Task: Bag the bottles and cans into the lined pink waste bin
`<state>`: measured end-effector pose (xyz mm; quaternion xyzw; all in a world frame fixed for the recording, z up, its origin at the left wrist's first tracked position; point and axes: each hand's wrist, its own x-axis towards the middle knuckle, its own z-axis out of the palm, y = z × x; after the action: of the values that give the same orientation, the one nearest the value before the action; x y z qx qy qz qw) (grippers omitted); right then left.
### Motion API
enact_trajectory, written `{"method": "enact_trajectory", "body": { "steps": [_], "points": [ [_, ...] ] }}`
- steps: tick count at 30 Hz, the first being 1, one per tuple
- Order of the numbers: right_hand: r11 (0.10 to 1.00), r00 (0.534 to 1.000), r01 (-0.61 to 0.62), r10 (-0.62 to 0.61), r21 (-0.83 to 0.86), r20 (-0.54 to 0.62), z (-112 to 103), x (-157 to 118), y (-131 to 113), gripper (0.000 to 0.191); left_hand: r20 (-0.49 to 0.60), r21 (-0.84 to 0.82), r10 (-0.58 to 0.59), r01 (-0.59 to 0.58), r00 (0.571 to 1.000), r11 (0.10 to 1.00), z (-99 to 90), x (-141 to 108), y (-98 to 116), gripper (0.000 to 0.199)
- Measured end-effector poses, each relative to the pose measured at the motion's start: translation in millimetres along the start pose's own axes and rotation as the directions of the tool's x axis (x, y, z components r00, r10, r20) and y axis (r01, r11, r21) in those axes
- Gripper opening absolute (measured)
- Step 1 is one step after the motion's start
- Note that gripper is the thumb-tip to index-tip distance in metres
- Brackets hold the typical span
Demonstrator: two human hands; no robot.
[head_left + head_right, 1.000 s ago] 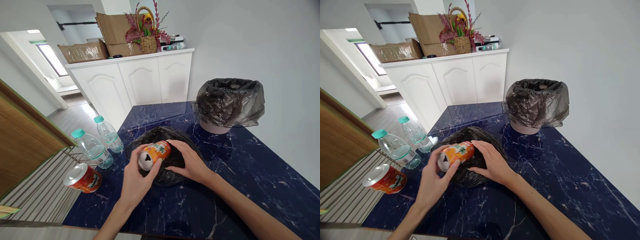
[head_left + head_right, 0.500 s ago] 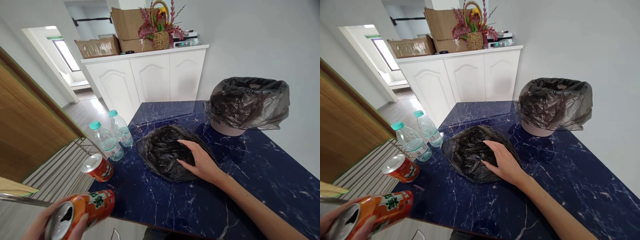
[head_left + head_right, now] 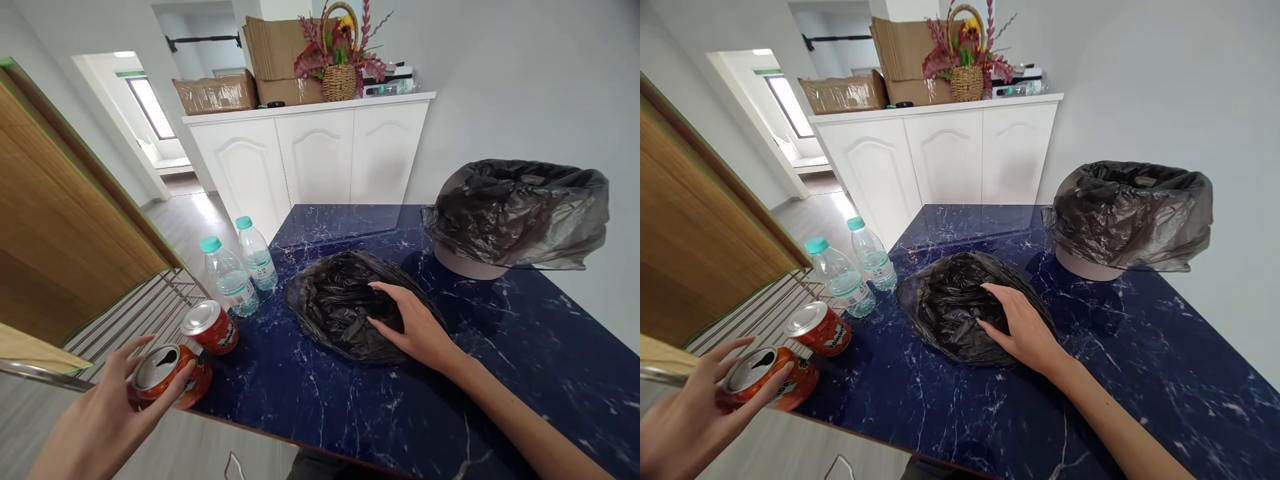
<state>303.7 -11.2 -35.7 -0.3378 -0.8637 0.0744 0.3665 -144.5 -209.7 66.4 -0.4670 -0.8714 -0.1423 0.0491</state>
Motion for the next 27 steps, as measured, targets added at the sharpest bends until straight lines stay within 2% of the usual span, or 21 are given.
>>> {"method": "enact_trajectory", "body": {
  "steps": [3, 7, 10, 15, 17, 18, 19, 21, 22, 23, 24, 26, 27],
  "points": [
    [1.0, 1.0, 0.002, -0.002, -0.001, -0.004, 0, 1, 0, 0.067, 0.09, 0.007, -0.005, 0.004, 0.996, 1.0, -5.5, 2, 15, 0.08],
    [1.0, 1.0, 0.026, -0.026, 0.001, -0.001, -2, 3, -2, 0.065, 0.093, -0.047, 0.033, -0.029, 0.995, 0.998, -5.2, 5, 26, 0.078],
    [0.999, 0.999, 0.045, -0.045, -0.003, 0.011, -4, 4, -4, 0.063, 0.046, -0.082, 0.047, -0.043, 0.998, 0.996, -0.3, 8, 28, 0.072],
    [0.998, 0.996, 0.069, -0.07, 0.011, 0.055, -8, 4, -4, 0.055, -0.001, -0.071, 0.088, -0.088, 0.996, 0.994, 8.4, 7, 27, 0.078],
    [0.996, 0.994, 0.083, -0.084, 0.017, 0.075, -10, 4, -4, 0.05, -0.104, -0.034, 0.1, -0.104, 0.99, 0.994, 9.8, 0, 28, 0.076],
    [0.996, 0.993, 0.087, -0.088, 0.018, 0.08, -11, 5, -4, 0.048, -0.216, -0.014, 0.115, -0.121, 0.97, 0.993, 10.3, -6, 30, 0.075],
    [0.996, 0.993, 0.088, -0.089, 0.017, 0.083, -13, 5, -4, 0.046, -0.356, -0.001, 0.145, -0.155, 0.923, 0.988, 11.3, -13, 33, 0.072],
    [0.996, 0.991, 0.089, -0.091, 0.018, 0.1, -19, 5, -5, 0.041, -0.563, 0.001, 0.262, -0.316, 0.784, 0.949, 15.5, -31, 41, 0.053],
    [0.995, 0.988, 0.094, -0.096, 0.021, 0.119, -23, 5, -7, 0.039, -0.602, -0.01, 0.336, -0.428, 0.724, 0.904, 19.3, -40, 47, 0.041],
    [0.994, 0.983, 0.103, -0.105, 0.023, 0.149, -28, 3, -8, 0.037, -0.59, -0.031, 0.426, -0.546, 0.686, 0.837, 24.2, -49, 54, 0.028],
    [0.993, 0.975, 0.117, -0.119, 0.022, 0.188, -33, 1, -11, 0.036, -0.546, -0.06, 0.506, -0.633, 0.668, 0.772, 30.2, -56, 63, 0.02],
    [0.988, 0.948, 0.156, -0.153, 0.013, 0.279, -46, -6, -17, 0.038, -0.439, -0.134, 0.62, -0.73, 0.65, 0.67, 43.8, -63, 86, 0.025],
    [0.985, 0.931, 0.172, -0.164, 0.005, 0.327, -54, -11, -21, 0.04, -0.401, -0.176, 0.638, -0.739, 0.657, 0.65, 50.8, -61, 99, 0.028]
  ]
}}
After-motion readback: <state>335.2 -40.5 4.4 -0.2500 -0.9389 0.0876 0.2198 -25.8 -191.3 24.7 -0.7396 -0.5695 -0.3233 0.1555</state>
